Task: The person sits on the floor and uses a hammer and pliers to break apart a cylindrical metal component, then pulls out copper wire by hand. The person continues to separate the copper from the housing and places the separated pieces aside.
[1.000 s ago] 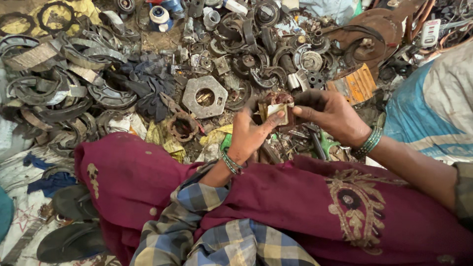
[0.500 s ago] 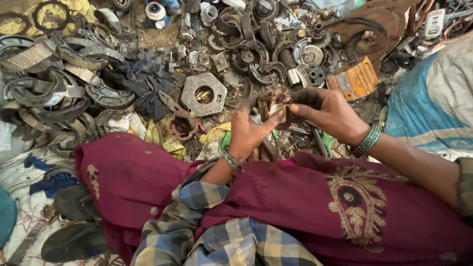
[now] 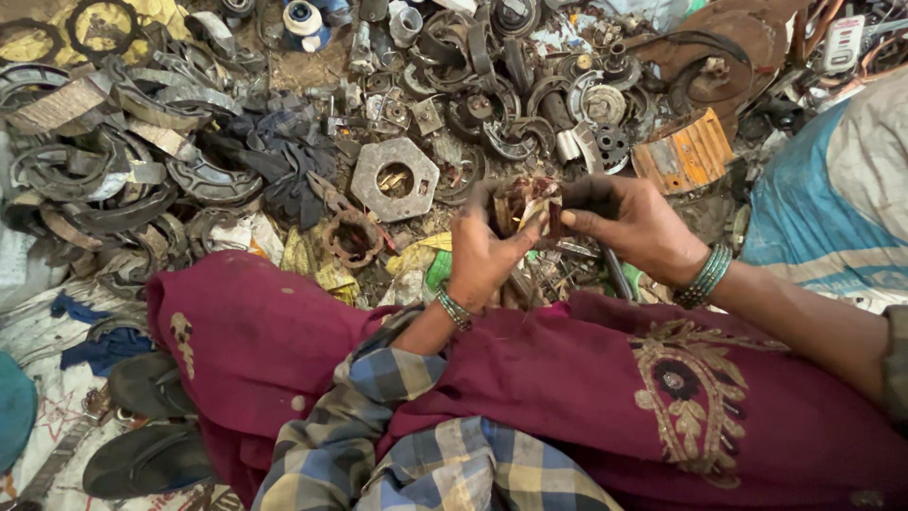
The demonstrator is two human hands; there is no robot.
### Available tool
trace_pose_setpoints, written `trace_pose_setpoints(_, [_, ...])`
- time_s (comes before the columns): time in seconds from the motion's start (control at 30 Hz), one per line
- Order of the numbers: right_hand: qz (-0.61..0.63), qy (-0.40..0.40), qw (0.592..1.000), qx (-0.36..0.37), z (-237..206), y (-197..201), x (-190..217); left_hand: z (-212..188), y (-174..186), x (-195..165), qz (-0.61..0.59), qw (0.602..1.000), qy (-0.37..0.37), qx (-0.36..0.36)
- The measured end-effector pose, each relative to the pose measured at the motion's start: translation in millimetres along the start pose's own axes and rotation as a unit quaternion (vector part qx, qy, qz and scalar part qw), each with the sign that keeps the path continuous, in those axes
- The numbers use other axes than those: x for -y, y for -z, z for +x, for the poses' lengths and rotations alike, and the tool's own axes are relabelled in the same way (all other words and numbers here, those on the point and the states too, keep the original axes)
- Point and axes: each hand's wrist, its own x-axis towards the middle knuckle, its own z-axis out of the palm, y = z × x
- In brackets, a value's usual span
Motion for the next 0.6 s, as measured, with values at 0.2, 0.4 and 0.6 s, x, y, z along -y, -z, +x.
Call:
trace_pose_setpoints(0.2, [0.015,-0.017,1.0,0.019,-1,0,5,-1,2,-5,0.02,0.999,-0.03,-0.011])
trace_pose_setpoints(0.4, [0.025,-0.057,0.998,0.0,-1,3,17,5,8,2,-0.051,0.998,-0.01,0.018])
trace_pose_setpoints(0.6, [0.024,-0.071,0.997,-0.011,-1,3,21,6,11,7,-0.127,0.987,0.004,0.098])
